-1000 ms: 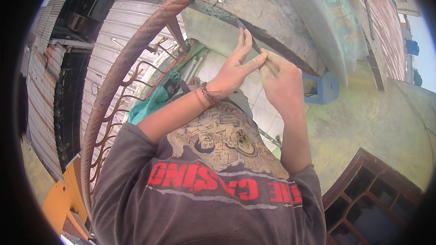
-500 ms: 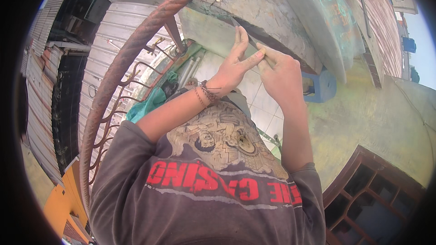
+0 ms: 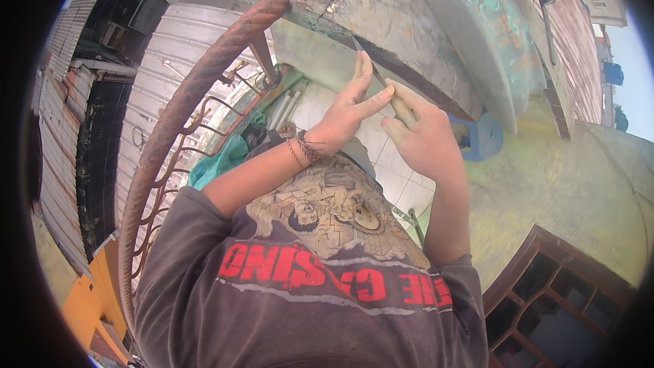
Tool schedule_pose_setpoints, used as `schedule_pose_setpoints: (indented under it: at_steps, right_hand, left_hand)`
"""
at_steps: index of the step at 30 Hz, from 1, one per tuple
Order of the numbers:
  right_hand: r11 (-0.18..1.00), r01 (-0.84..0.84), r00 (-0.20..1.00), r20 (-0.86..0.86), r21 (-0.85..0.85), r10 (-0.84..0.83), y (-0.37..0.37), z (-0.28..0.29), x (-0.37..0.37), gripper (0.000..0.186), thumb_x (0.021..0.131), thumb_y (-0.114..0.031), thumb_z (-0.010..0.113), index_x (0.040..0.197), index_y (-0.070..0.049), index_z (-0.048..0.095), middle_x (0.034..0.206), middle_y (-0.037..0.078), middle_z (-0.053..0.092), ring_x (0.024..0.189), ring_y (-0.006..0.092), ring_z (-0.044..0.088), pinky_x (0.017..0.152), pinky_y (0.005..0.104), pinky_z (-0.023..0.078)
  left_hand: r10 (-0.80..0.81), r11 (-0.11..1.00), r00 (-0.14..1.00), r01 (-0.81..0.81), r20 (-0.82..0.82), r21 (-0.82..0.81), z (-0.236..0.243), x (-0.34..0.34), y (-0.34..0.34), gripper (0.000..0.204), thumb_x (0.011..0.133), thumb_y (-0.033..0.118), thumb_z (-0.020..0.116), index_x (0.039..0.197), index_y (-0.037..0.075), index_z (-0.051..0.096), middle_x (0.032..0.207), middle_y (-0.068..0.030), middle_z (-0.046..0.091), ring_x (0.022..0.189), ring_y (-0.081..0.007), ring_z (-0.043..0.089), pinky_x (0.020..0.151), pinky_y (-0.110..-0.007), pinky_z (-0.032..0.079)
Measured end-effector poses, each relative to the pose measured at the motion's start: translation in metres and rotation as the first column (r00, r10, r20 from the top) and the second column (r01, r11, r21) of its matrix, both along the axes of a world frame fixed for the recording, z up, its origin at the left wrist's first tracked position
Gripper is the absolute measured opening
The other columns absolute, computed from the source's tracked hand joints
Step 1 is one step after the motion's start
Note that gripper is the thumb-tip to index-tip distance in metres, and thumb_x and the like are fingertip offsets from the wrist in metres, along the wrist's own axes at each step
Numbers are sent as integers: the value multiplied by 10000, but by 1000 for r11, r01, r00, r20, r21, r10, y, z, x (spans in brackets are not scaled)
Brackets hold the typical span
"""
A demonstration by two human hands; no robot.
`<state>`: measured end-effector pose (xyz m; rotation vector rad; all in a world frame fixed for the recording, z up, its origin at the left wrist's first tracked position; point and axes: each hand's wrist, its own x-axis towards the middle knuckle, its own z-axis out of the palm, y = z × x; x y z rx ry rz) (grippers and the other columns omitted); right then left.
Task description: The person applies mortar to a concrete structure using a trowel, smoothing the surface around a thick metal rod. The person repeatedly scoops and spreads the mortar along the rod's length.
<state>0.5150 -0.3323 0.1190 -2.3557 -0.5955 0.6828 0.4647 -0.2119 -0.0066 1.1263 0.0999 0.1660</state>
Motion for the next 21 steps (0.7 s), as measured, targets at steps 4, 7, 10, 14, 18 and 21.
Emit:
schedule_pose_setpoints:
  at_steps: [4,7,10,14,18,21]
  right_hand:
    - [995,81,994,-81,55,-76,-4,-4,15,468,861,-108,641,1315,-19,567,1040,122,683,800,156,626,740,283,481]
    - [945,270,922,-334,183,-199,-21,3,15,457,882,-119,640,1317,-12,550,908,89,642,600,66,520,523,208,396]
    - [811,410,828,-543,418,-139,-46,-2,15,473,903,-133,629,1338,1,502,824,72,592,487,29,408,403,169,271]
    - [667,501,740,-672,552,1,-52,-12,6,515,914,-139,614,1376,8,439,804,95,573,464,47,400,373,171,261]
    - [603,549,669,-737,578,98,-54,-26,-5,530,913,-151,608,1387,-2,423,803,119,569,467,60,416,364,179,280]
    - [568,561,640,-751,602,165,-57,-37,-12,529,914,-147,600,1391,-13,416,814,134,572,471,73,431,359,183,304]
  left_hand:
    - [33,999,999,-33,-7,25,3,-3,5,869,959,336,606,1522,-48,68,1588,-255,-54,1485,-272,-32,1182,-390,142]
    - [226,974,969,-226,-99,12,7,-12,7,743,938,280,644,1486,-47,262,1535,-253,227,1436,-282,241,1133,-386,275]
    - [556,824,789,-565,-261,48,-8,-12,14,548,889,224,714,1310,-54,502,1244,-196,582,1137,-227,550,944,-342,469]
    - [232,926,968,-251,-101,-282,17,-17,27,484,893,188,723,1265,-56,534,1183,-110,612,1055,-137,573,904,-259,478]
    - [152,890,988,-155,-42,-429,60,-20,36,341,910,169,706,1160,-37,600,1007,-40,652,914,-77,577,810,-222,466]
    - [148,886,984,-175,-96,-429,64,-20,40,205,912,169,707,997,-9,651,830,32,629,742,-12,502,647,-189,401]
